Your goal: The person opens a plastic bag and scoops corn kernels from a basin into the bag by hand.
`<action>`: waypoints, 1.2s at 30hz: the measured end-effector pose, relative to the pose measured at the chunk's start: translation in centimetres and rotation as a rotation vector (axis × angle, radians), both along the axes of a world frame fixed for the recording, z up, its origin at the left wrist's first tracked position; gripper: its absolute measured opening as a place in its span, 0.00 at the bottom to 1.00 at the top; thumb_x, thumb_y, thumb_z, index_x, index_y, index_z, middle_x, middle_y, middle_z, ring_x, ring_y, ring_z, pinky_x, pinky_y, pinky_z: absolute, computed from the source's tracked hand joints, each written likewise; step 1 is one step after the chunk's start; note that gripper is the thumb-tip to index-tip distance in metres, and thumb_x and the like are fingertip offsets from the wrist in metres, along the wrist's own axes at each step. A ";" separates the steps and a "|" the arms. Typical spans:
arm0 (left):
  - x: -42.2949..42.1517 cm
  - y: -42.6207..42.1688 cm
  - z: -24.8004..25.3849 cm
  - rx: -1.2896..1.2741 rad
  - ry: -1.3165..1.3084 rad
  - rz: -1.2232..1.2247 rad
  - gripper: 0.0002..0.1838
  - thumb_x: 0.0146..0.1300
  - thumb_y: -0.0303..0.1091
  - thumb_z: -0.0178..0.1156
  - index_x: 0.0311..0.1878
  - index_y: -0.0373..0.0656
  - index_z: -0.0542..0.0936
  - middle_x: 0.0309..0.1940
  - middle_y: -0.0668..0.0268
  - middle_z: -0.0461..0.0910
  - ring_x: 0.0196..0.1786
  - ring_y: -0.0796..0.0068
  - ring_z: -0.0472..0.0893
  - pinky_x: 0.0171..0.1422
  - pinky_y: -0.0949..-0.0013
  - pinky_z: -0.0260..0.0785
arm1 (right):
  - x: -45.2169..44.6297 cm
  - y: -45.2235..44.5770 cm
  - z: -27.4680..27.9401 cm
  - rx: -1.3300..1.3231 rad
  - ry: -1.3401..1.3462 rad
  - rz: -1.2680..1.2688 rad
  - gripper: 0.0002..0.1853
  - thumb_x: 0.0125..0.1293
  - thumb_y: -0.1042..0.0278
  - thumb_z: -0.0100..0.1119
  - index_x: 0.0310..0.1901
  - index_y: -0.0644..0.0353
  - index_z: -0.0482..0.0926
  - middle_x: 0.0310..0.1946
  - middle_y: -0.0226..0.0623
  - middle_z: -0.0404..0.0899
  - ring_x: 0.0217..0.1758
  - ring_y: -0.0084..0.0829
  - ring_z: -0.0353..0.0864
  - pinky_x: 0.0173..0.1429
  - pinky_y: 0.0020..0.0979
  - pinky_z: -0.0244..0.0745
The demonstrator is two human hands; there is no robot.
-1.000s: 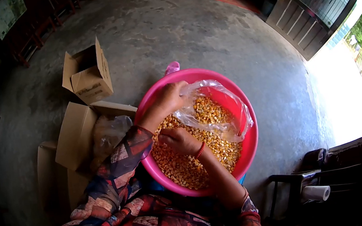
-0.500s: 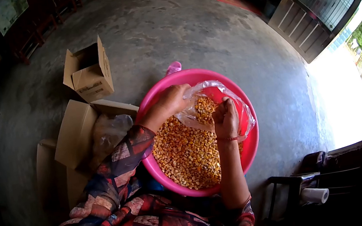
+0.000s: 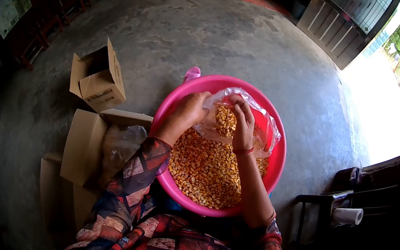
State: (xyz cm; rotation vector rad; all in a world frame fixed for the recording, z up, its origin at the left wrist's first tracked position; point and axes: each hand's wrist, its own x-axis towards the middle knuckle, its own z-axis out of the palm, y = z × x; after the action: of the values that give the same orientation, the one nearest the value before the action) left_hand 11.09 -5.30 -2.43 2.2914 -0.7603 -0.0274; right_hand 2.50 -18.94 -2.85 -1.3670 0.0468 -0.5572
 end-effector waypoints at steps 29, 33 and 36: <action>0.2 -0.1 0.0 -0.018 0.015 -0.003 0.17 0.50 0.31 0.61 0.45 0.37 0.77 0.41 0.51 0.79 0.45 0.54 0.78 0.50 0.59 0.70 | -2.8 6.6 -1.5 -0.964 0.016 0.568 0.04 0.57 0.71 0.54 0.30 0.62 0.73 0.22 0.46 0.74 0.26 0.45 0.76 0.31 0.36 0.71; 0.5 -0.3 -1.1 -0.042 -0.066 0.008 0.15 0.50 0.36 0.61 0.41 0.41 0.78 0.34 0.54 0.80 0.40 0.55 0.80 0.46 0.58 0.71 | -2.7 6.1 -1.8 -0.788 0.030 0.610 0.07 0.60 0.69 0.54 0.36 0.64 0.76 0.20 0.43 0.74 0.23 0.35 0.76 0.31 0.32 0.71; 0.6 -0.3 -1.2 -0.036 -0.078 0.002 0.15 0.51 0.36 0.61 0.41 0.41 0.78 0.34 0.55 0.80 0.40 0.55 0.80 0.46 0.59 0.72 | -2.7 5.6 -1.4 -0.719 0.119 0.675 0.11 0.64 0.65 0.52 0.40 0.64 0.76 0.19 0.36 0.74 0.23 0.28 0.75 0.30 0.28 0.71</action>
State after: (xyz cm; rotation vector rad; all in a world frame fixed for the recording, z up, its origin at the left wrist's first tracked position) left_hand 11.65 -5.57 -3.63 2.2699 -0.7916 0.0769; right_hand -0.16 -13.34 -4.20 -1.9795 -0.5482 0.1066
